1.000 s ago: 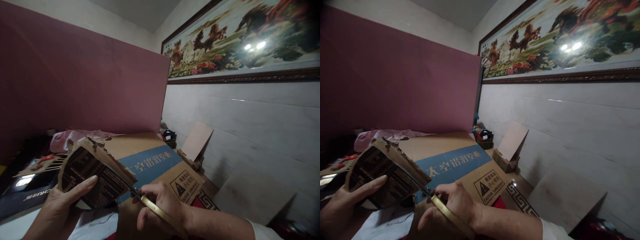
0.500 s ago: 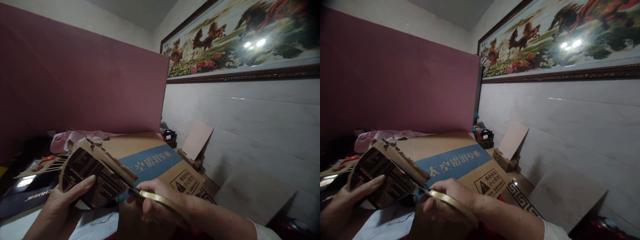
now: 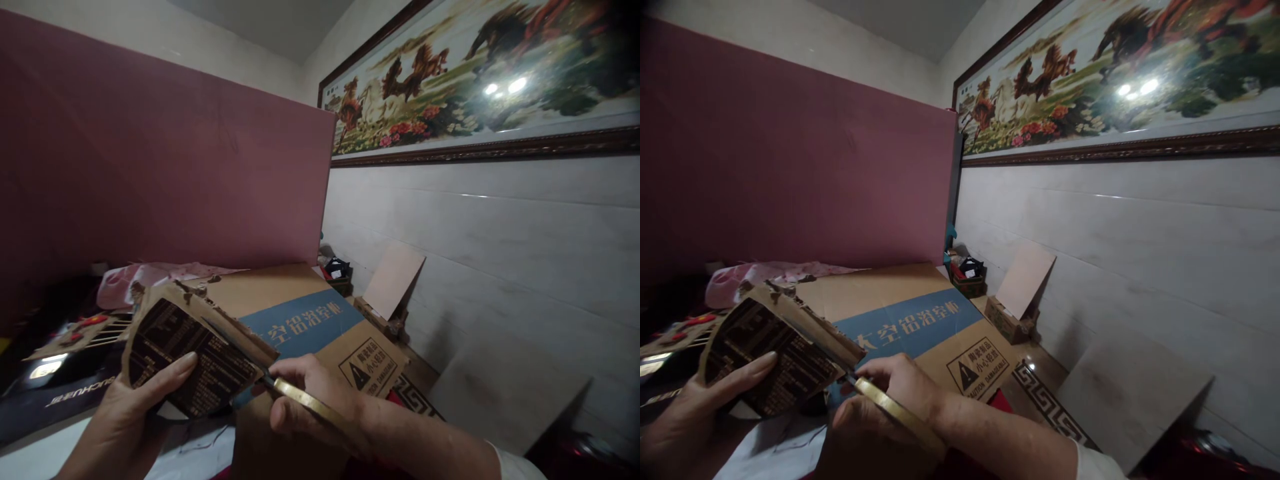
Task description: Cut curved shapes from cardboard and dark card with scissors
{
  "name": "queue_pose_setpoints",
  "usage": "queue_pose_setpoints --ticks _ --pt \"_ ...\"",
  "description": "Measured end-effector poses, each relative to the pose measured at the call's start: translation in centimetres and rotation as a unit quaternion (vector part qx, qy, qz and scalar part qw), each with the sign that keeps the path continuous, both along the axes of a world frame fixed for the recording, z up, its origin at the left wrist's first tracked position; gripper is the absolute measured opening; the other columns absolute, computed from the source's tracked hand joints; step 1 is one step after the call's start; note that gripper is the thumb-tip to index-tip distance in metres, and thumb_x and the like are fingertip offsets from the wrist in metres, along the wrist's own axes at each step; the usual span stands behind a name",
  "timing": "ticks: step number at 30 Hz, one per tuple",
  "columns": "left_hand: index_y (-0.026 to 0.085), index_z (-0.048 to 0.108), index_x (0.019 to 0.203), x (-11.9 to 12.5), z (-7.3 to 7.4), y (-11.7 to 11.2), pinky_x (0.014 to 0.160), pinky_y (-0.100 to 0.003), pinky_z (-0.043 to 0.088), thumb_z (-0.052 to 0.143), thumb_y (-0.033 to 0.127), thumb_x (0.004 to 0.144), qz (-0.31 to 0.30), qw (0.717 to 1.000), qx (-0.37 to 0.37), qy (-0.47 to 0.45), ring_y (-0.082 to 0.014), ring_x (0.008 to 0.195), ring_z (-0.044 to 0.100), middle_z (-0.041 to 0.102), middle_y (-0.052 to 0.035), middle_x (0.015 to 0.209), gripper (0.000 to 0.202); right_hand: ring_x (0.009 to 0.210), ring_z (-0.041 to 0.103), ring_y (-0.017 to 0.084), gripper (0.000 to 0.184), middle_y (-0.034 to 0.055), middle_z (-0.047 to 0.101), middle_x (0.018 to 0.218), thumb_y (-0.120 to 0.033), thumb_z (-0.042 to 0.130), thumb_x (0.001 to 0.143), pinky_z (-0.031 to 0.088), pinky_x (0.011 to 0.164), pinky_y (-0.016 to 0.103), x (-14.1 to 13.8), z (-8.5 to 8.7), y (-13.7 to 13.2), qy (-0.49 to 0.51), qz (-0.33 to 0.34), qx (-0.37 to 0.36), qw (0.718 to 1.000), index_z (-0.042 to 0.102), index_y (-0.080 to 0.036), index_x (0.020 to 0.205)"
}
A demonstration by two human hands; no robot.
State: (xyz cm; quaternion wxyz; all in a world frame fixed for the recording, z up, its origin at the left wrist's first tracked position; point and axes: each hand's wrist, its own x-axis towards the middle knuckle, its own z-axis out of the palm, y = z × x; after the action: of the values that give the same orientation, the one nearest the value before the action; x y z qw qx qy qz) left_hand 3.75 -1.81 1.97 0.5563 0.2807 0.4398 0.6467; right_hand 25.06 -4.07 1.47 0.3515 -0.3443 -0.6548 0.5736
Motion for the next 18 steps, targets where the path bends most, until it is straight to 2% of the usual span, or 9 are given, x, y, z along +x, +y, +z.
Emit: queue_pose_setpoints --ticks 3,6,10,14,18 --pt "0.024 0.070 0.110 -0.2 -0.1 0.1 0.050 -0.035 0.062 0.090 0.007 0.025 0.000 1.000 -0.004 -0.001 -0.0311 0.063 0.073 0.079 -0.0022 0.077 0.089 0.059 0.043 0.009 0.066 -0.0040 0.050 0.063 -0.072 0.075 0.055 0.034 0.057 0.023 -0.1 -0.2 0.0 0.006 -0.017 -0.007 1.000 0.065 -0.012 0.080" --pt "0.024 0.069 0.111 -0.2 -0.1 0.1 0.050 -0.035 0.062 0.090 0.007 0.025 -0.005 1.000 -0.006 -0.003 -0.0336 0.067 0.073 0.079 -0.0030 0.077 0.090 0.058 0.043 0.008 0.057 -0.0046 0.052 0.061 -0.062 0.081 0.055 0.035 0.058 0.022 -0.3 -0.6 -0.2 0.001 -0.041 -0.007 0.999 0.067 -0.012 0.077" --pt "0.027 0.066 0.116 -0.1 -0.1 -0.2 0.056 -0.042 0.063 0.091 0.014 0.032 -0.025 0.999 -0.020 0.007 -0.0374 0.073 0.073 0.079 -0.0044 0.084 0.089 0.056 0.043 0.007 0.048 -0.0052 0.051 0.058 -0.053 0.085 0.054 0.033 0.053 0.021 -0.8 -0.9 -0.6 0.009 -0.061 -0.050 0.997 0.064 -0.012 0.069" --pt "0.029 0.063 0.120 0.0 -0.5 -0.3 0.062 -0.046 0.063 0.092 0.023 0.040 -0.026 0.999 0.011 0.034 -0.0386 0.081 0.073 0.079 -0.0068 0.094 0.086 0.049 0.042 0.006 0.051 -0.0050 0.053 0.059 -0.056 0.082 0.055 0.033 0.048 0.020 -1.0 -1.2 -0.9 0.002 -0.053 -0.114 0.992 0.062 -0.014 0.074" --pt "0.030 0.061 0.123 0.4 -0.9 -0.5 0.066 -0.048 0.062 0.092 0.024 0.043 -0.044 0.998 0.004 0.044 -0.0376 0.083 0.073 0.078 -0.0072 0.095 0.086 0.052 0.042 0.006 0.055 -0.0062 0.049 0.062 -0.061 0.080 0.058 0.032 0.047 0.018 -0.5 -2.0 -0.6 0.008 -0.031 -0.072 0.997 0.055 -0.016 0.078"
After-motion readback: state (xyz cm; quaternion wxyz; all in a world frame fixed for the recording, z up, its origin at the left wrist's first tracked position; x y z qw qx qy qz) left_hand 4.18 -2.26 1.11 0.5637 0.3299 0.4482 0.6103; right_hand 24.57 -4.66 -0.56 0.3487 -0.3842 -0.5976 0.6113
